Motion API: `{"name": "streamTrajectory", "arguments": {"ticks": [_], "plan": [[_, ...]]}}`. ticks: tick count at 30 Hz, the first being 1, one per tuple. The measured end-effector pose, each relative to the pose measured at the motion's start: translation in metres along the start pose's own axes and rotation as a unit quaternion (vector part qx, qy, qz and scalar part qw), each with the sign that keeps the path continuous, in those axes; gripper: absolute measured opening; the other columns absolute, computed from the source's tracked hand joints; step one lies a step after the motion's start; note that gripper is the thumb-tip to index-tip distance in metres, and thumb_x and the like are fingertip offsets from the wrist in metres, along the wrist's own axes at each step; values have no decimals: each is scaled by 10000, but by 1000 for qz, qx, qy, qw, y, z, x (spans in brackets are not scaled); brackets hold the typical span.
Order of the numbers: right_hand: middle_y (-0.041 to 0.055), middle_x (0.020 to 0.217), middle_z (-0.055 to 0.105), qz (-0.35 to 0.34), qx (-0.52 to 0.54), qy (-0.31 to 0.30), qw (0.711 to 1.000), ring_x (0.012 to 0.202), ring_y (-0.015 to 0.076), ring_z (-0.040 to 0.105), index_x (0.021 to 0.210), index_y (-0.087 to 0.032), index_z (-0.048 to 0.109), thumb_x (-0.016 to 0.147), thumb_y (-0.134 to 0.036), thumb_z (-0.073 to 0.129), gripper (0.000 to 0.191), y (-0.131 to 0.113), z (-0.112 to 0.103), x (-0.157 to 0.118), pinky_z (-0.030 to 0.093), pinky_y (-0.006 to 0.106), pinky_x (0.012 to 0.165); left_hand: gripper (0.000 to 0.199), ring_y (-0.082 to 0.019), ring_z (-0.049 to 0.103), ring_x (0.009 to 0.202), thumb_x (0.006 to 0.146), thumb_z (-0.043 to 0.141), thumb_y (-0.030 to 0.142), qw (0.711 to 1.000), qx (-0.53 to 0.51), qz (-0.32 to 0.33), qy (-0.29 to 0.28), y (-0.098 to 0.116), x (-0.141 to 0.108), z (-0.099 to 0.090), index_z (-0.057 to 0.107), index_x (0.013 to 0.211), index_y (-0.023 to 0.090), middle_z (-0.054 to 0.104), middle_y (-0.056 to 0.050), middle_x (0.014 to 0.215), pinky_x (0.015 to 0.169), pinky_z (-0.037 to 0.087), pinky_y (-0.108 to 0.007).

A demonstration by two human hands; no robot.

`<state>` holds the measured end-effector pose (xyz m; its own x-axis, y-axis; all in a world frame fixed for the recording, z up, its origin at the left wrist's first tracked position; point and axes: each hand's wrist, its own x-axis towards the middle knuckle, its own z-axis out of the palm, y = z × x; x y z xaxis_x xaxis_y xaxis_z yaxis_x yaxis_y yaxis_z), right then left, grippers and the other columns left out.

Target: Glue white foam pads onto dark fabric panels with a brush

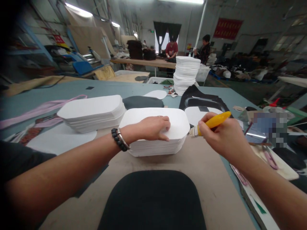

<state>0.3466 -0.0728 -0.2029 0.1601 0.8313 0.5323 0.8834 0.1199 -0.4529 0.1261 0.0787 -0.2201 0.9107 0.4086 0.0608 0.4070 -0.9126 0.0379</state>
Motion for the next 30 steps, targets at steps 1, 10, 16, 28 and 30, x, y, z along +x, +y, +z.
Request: {"name": "streamTrajectory", "arguments": {"ticks": [1,10,16,28,30], "plan": [[13,665,655,20,25,20,999,548,163,613,884,-223,674,905,-500,621,282,4,-2,-2,471,260,511,366,-242,644,915,830,738,499,1000,-13,-1,-2,-2,0,-1,710,998,174,669,-87,1150,682,424,-310],[13,735,703,73,196,9,978,590,152,658,1046,-235,509,965,-613,527,387,56,53,33,492,227,504,258,-206,652,912,903,577,331,992,-116,-56,14,-13,-5,-1,715,1081,205,742,-64,1047,738,430,-281],[-13,747,664,79,291,73,951,683,182,730,994,-248,412,950,-567,550,350,38,78,60,448,204,489,536,-231,670,874,926,458,650,981,-177,-73,-14,-12,-1,-13,719,977,184,748,-94,1006,713,443,-300],[-30,722,672,49,370,62,926,601,144,688,1007,-252,419,922,-574,586,372,6,92,77,472,210,500,732,-305,713,1020,764,603,811,853,-456,-240,-82,-20,25,-24,663,999,120,739,-214,1128,780,581,-353],[-28,717,670,53,371,66,925,613,152,699,1005,-252,417,922,-567,586,366,6,92,76,460,206,492,705,-297,709,1037,793,597,786,850,-463,-237,-84,-21,23,-24,662,997,114,740,-213,1129,786,582,-344]]}}
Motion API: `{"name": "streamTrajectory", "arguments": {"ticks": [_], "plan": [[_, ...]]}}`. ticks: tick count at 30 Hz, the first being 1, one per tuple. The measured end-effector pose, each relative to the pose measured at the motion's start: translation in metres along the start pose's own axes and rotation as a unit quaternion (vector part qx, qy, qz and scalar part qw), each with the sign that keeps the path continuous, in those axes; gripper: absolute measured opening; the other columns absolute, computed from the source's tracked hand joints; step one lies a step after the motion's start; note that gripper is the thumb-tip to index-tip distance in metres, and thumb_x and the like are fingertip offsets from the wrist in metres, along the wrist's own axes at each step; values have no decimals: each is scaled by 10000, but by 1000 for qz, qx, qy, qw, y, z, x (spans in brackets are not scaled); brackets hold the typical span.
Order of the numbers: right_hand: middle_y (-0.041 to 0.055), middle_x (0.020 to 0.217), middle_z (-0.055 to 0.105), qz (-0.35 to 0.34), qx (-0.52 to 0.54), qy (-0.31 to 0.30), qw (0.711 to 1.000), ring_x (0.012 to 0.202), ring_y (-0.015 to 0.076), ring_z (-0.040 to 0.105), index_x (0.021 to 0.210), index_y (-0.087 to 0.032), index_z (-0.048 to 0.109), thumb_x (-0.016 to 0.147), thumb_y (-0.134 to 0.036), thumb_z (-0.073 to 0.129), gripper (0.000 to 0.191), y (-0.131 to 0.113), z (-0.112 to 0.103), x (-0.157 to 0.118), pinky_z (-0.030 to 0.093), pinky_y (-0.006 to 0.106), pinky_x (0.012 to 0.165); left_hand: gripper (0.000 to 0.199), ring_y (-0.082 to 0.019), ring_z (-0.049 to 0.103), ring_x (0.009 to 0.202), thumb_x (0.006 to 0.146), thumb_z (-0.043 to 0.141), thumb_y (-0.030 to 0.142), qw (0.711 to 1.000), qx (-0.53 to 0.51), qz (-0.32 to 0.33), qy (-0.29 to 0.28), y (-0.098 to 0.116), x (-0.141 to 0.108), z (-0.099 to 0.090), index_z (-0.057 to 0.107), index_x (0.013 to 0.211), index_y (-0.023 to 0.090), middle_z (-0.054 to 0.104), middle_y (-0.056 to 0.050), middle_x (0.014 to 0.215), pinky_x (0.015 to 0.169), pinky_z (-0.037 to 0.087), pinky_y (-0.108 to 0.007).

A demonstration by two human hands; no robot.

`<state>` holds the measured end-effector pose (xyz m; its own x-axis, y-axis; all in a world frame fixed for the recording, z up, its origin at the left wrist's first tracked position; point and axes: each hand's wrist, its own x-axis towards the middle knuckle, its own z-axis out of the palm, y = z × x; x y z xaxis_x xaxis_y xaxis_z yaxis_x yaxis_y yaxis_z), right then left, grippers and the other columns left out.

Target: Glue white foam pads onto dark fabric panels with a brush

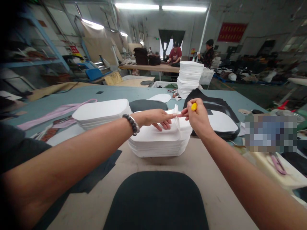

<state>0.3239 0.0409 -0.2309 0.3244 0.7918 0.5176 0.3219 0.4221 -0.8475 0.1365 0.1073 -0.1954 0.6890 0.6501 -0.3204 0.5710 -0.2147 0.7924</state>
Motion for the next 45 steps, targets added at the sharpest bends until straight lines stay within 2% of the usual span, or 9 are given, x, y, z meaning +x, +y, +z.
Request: {"name": "streamTrajectory", "arguments": {"ticks": [9,17,22,25,28,33,37,40,45], "plan": [[-35,697,646,29,-1,1,1000,676,208,745,1000,-258,378,865,-639,589,456,0,-2,-3,430,209,478,586,-273,715,1006,811,680,662,1000,2,5,8,-5,3,1,686,1019,114,743,-197,1128,782,584,-336],[-28,730,636,21,-39,2,999,649,196,725,993,-260,364,900,-625,510,404,2,-6,-4,429,228,498,463,-252,723,927,824,681,591,999,4,7,33,-6,2,4,710,947,146,765,-159,1054,725,578,-324],[34,859,667,-32,-136,16,990,830,229,692,992,-258,462,901,-498,581,282,-8,-14,-13,506,333,711,341,-259,722,925,817,704,475,999,3,-9,53,-4,4,9,672,865,139,767,-165,1009,699,570,-318],[47,895,671,-34,-198,-34,979,840,250,686,1023,-258,493,880,-442,614,263,-6,-14,-17,516,361,733,294,-273,724,922,806,710,420,998,-6,-19,67,0,3,11,655,846,134,765,-169,947,700,573,-331],[50,920,680,-16,-166,-90,982,771,223,713,1034,-247,459,904,-447,569,262,4,-6,-17,547,331,654,285,-281,734,881,796,719,386,996,-36,-30,82,3,0,11,646,893,128,756,-159,895,695,585,-350],[75,1012,678,-11,-129,-101,986,778,197,737,1056,-244,390,945,-507,483,300,17,8,-16,581,317,654,275,-218,722,749,870,687,324,982,-125,-53,129,-2,-3,13,626,1012,97,708,-116,873,658,597,-333],[58,1011,667,-3,-160,-106,981,757,186,732,1071,-251,371,969,-483,413,257,22,13,-22,570,306,646,239,-138,666,733,957,646,342,964,-206,-50,162,-14,-11,13,633,1046,121,670,-34,891,670,594,-301],[48,948,671,-5,-237,-119,964,754,211,709,1037,-255,412,948,-410,465,186,23,16,-30,526,317,656,138,-141,648,715,891,681,242,938,-270,2,217,-16,-36,-5,628,948,128,651,-23,793,686,602,-306],[55,879,661,-24,-368,-147,918,773,261,653,1018,-252,505,859,-350,659,243,13,29,-45,426,326,697,196,-175,686,822,750,619,162,867,-351,136,327,3,-120,-70,605,944,179,696,-35,793,769,614,-306]]}}
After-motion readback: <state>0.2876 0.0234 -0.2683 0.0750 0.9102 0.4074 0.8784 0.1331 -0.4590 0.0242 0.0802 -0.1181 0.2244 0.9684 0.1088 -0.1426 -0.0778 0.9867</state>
